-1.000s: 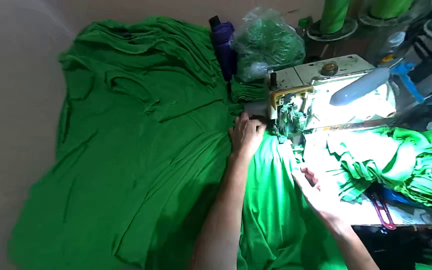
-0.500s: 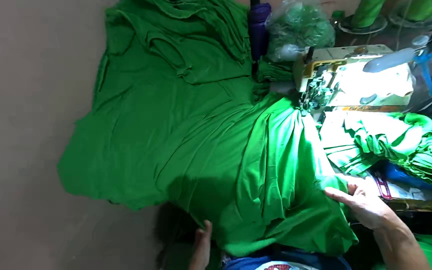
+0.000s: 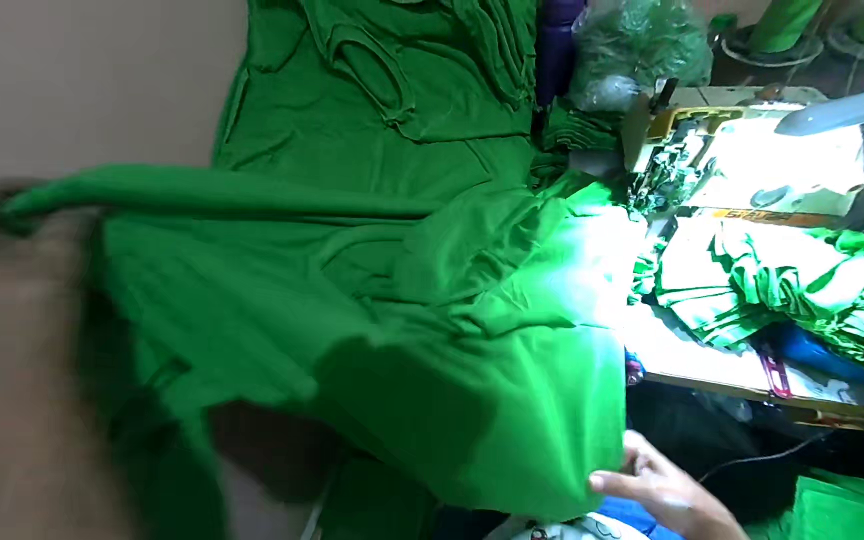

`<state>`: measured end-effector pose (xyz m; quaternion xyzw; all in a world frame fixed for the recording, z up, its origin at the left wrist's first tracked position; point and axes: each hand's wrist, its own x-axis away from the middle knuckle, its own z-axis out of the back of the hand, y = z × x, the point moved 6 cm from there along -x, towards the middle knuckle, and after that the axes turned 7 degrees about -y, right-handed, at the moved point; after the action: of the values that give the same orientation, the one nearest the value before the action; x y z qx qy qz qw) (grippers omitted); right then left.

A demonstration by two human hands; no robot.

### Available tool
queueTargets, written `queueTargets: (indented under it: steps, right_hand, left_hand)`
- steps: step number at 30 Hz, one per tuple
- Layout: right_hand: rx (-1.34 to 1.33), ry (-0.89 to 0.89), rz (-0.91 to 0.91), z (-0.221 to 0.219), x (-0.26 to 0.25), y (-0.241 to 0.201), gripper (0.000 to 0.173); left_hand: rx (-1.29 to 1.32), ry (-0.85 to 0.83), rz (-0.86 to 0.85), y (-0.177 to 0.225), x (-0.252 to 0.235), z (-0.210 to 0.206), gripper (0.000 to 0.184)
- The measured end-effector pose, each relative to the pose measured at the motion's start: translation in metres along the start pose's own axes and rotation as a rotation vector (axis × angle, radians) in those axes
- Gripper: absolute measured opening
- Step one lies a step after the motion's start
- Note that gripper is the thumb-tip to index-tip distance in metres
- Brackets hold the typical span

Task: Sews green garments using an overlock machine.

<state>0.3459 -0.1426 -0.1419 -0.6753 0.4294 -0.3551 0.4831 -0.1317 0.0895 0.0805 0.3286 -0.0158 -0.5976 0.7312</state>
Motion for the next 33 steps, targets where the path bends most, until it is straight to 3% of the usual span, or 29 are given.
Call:
queueTargets:
  steps: [3,7,10,15,18,21,23,25,28,30,32,33]
  right_hand:
    - [-0.128,-0.035,0.024,-0.010,-0.007,0.040,0.020]
    - [-0.189,0.174,-0.086,-0.007,0.006,0.052,0.028]
    - [-0.200,0.234,-0.142,-0.005,0.016,0.050,0.030]
    - [-0.205,0.199,-0.063,-0.002,0.023,0.056,0.029]
    - [-0.195,0.201,-0.068,0.003,0.027,0.061,0.027]
    - [-0.190,0.231,-0.080,0.007,0.028,0.060,0.028]
    - [-0.171,0.230,-0.080,0.008,0.029,0.059,0.027]
    - [-0.165,0.215,-0.067,0.008,0.028,0.058,0.026]
    - [-0.174,0.247,-0.092,0.004,0.026,0.050,0.026]
    - [-0.175,0.229,-0.090,0.007,0.027,0.057,0.026]
    - [-0.169,0.218,-0.087,0.009,0.029,0.061,0.027]
    - [-0.166,0.224,-0.087,0.010,0.029,0.062,0.027]
  left_hand:
    - [-0.028,0.091,-0.334,0.054,0.009,-0.053,0.058]
    - [0.179,-0.007,-0.749,0.160,0.124,-0.127,0.028]
    - [0.339,-0.113,-0.901,0.182,0.191,-0.161,0.019]
    - [0.176,-0.086,-0.894,0.165,0.230,-0.168,0.019]
    - [0.019,-0.101,-0.823,0.153,0.242,-0.174,0.029]
    - [0.091,-0.301,-0.774,0.153,0.250,-0.166,0.018]
    - [0.234,-0.544,-0.803,0.160,0.260,-0.156,0.014]
    - [0.428,-0.661,-0.792,0.164,0.259,-0.146,0.011]
    - [0.482,-0.404,-0.702,0.160,0.242,-0.136,0.014]
    - [0.287,-0.154,-0.594,0.154,0.229,-0.139,0.031]
    - [0.065,-0.124,-0.456,0.143,0.209,-0.146,0.051]
    - [0.047,-0.152,-0.407,0.138,0.199,-0.147,0.047]
